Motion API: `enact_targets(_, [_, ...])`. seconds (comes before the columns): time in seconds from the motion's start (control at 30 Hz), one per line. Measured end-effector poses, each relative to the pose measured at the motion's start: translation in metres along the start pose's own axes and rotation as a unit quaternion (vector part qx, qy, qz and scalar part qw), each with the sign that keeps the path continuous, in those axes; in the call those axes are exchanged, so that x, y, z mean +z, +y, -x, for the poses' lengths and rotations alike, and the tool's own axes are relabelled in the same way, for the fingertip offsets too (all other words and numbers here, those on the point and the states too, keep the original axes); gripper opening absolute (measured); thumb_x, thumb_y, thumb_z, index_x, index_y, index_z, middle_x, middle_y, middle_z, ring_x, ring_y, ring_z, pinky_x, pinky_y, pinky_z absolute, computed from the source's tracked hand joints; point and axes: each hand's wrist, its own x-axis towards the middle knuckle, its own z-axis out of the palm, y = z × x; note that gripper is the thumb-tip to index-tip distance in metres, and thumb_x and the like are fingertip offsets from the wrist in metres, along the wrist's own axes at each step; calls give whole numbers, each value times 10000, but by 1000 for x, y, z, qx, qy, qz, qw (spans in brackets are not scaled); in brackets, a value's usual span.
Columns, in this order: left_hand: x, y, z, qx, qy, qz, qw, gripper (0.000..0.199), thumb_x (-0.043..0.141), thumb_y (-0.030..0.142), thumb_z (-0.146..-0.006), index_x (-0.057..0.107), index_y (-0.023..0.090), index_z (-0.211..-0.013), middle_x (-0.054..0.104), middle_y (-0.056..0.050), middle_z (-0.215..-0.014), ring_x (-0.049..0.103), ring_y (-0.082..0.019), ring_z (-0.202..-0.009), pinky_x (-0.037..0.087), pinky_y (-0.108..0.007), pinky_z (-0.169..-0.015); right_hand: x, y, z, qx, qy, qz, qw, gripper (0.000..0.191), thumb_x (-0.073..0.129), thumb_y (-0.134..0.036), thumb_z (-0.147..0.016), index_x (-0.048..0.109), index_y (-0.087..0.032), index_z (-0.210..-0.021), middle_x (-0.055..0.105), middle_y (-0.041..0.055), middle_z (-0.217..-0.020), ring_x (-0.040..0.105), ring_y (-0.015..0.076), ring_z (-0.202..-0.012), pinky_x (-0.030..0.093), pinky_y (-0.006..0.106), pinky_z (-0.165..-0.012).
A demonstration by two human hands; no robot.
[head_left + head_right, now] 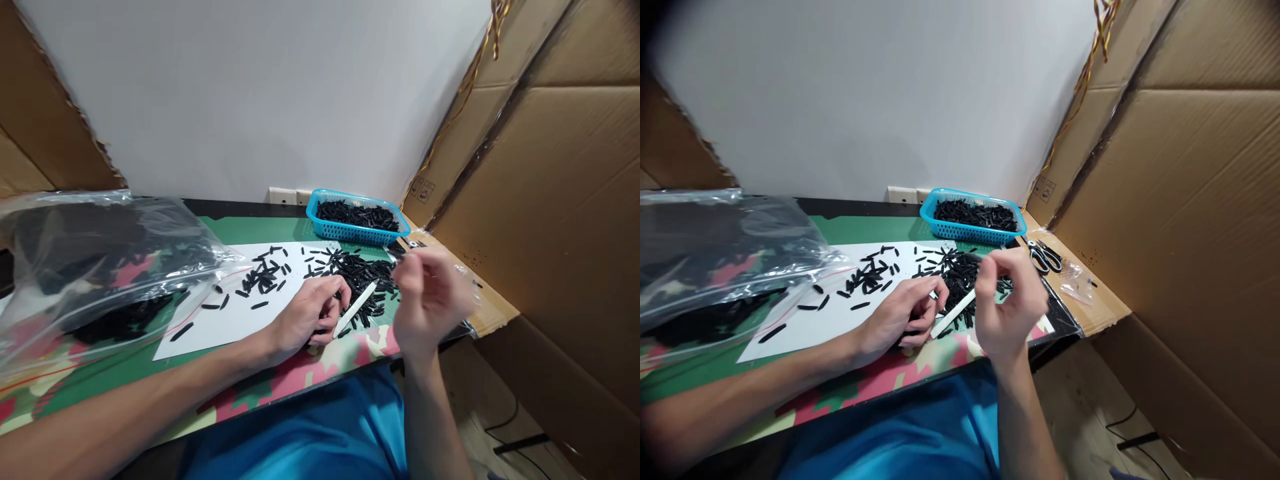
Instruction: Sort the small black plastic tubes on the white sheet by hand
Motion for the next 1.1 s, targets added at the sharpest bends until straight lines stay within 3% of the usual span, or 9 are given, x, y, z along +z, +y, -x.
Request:
enact_targets(0.07, [-1,0,0,2,2,5,1000,437,494,583,-1040,535,206,-824,348,104,-478,268,-54,-347,225,-133,-346,7,-3,-27,-87,65,12,994,275,531,-441,-1085,597,-288,-867,587,38,-788,588,234,-710,507,424,-725])
enact_targets(0.1, [-1,0,0,4,6,7,1000,434,494,581,-1039,531,207,-822,343,106,-477,262,-52,-348,223,-131,-348,13,0,-42,-106,63,22,992,288,527,-448,-1087,582,-288,-854,576,34,-783,587,232,-718,507,423,-737])
enact_targets(0.17, [-2,0,0,9,13,8,1000,428,491,574,-1037,527,207,-819,336,109,-470,258,-52,-345,223,-129,-349,26,12,-69,-100,-2,72,992,332,498,-453,-1094,587,-272,-830,587,34,-784,583,217,-738,491,392,-747])
enact_targets(0.27, [-3,-2,-1,19,17,12,1000,436,482,597,-1025,522,211,-826,338,111,-458,264,-58,-328,235,-137,-340,42,34,-86,-20,-182,153,971,301,647,-523,-1019,690,-225,-1023,661,26,-764,599,211,-707,472,367,-745])
enact_targets(0.3, [-3,-2,-2,22,15,16,1000,442,482,612,-1020,518,214,-830,337,113,-455,260,-60,-324,242,-140,-336,43,39,-83,2,-211,157,965,310,657,-521,-1018,703,-217,-1054,684,31,-770,623,218,-725,467,359,-750])
enact_targets(0.43, [-3,-3,-3,16,13,27,999,435,480,632,-1016,514,224,-869,333,116,-453,260,-64,-319,245,-138,-332,26,38,-41,34,-200,83,976,318,552,-453,-1086,737,-214,-986,720,37,-794,654,207,-722,466,323,-714])
enact_targets(0.63, [-3,1,-3,-28,5,39,999,541,368,771,-1002,529,260,-1071,395,101,-458,248,-83,-328,231,-142,-330,-2,12,13,43,-331,-1,943,162,661,-281,-1038,760,-236,-917,744,32,-870,634,196,-795,477,325,-738])
enact_targets(0.87, [3,1,2,-36,-3,19,999,643,369,826,-975,477,295,-1320,445,96,-482,301,-103,-333,261,-165,-351,-3,5,24,84,-409,-33,908,92,717,-239,-1009,803,-255,-980,708,39,-959,668,218,-945,511,333,-823])
enact_targets(1.1, [9,3,5,-22,12,-28,999,600,430,782,-989,450,300,-1346,542,63,-639,385,-97,-394,278,-157,-360,-3,5,24,121,-433,-8,893,178,701,-88,-955,792,-239,-928,658,7,-920,622,172,-804,439,301,-718])
